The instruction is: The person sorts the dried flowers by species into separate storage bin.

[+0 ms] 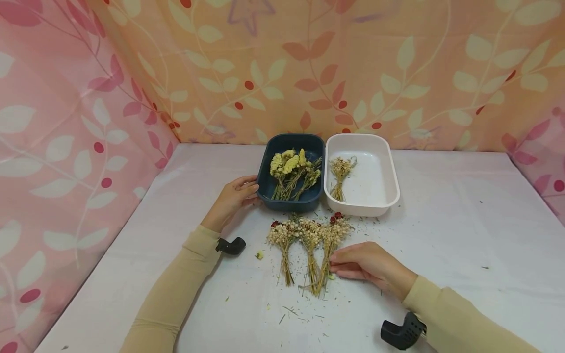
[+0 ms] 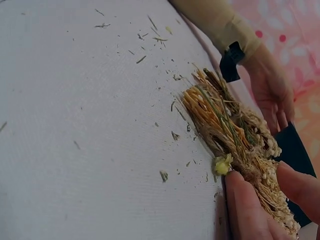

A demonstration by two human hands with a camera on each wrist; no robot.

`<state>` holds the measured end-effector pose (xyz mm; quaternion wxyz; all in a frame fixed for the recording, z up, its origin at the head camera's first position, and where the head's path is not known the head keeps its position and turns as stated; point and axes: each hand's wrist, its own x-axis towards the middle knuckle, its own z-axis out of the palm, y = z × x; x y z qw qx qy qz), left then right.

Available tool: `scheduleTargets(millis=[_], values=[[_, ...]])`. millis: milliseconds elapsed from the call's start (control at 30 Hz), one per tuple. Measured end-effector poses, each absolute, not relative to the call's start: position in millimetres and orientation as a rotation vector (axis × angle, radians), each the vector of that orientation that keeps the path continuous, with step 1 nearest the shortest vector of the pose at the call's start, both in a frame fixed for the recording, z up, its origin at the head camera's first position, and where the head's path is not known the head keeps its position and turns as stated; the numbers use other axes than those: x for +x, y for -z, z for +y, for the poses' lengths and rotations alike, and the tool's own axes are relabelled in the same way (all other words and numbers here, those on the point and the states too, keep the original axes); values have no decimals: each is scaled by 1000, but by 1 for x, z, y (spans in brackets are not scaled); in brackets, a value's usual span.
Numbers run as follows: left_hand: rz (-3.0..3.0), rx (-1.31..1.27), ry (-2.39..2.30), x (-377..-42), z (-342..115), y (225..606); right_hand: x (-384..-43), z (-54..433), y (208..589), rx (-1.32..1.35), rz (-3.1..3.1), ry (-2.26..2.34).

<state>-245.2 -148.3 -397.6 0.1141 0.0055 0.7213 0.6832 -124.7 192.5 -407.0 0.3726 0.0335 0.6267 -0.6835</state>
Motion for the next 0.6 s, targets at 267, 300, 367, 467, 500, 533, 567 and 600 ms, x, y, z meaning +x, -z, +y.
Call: scheduleTargets(millis=[267, 300, 367, 467, 500, 533, 567, 600], values=[[2091, -6, -2013, -247, -148, 397, -125, 188, 405, 138, 1642, 1742], [2087, -8, -2012, -247, -148, 397, -125, 187, 405, 149, 1634, 1749], [2083, -7, -2011, -247, -148, 397, -126, 186, 404, 164, 1622, 1757], [2088, -7, -2008, -247, -148, 397, -126, 184, 403, 170, 1622, 1752], [2092, -5, -2006, -247, -148, 397, -126, 184, 403, 169, 1628, 1747], [2096, -4, -2006, -247, -148, 397, -127, 183, 403, 167, 1638, 1740], [2099, -4, -2006, -246, -148, 397, -127, 182, 402, 164, 1648, 1735], [2101, -4, -2006, -246, -148, 397, -127, 181, 402, 161, 1661, 1728]])
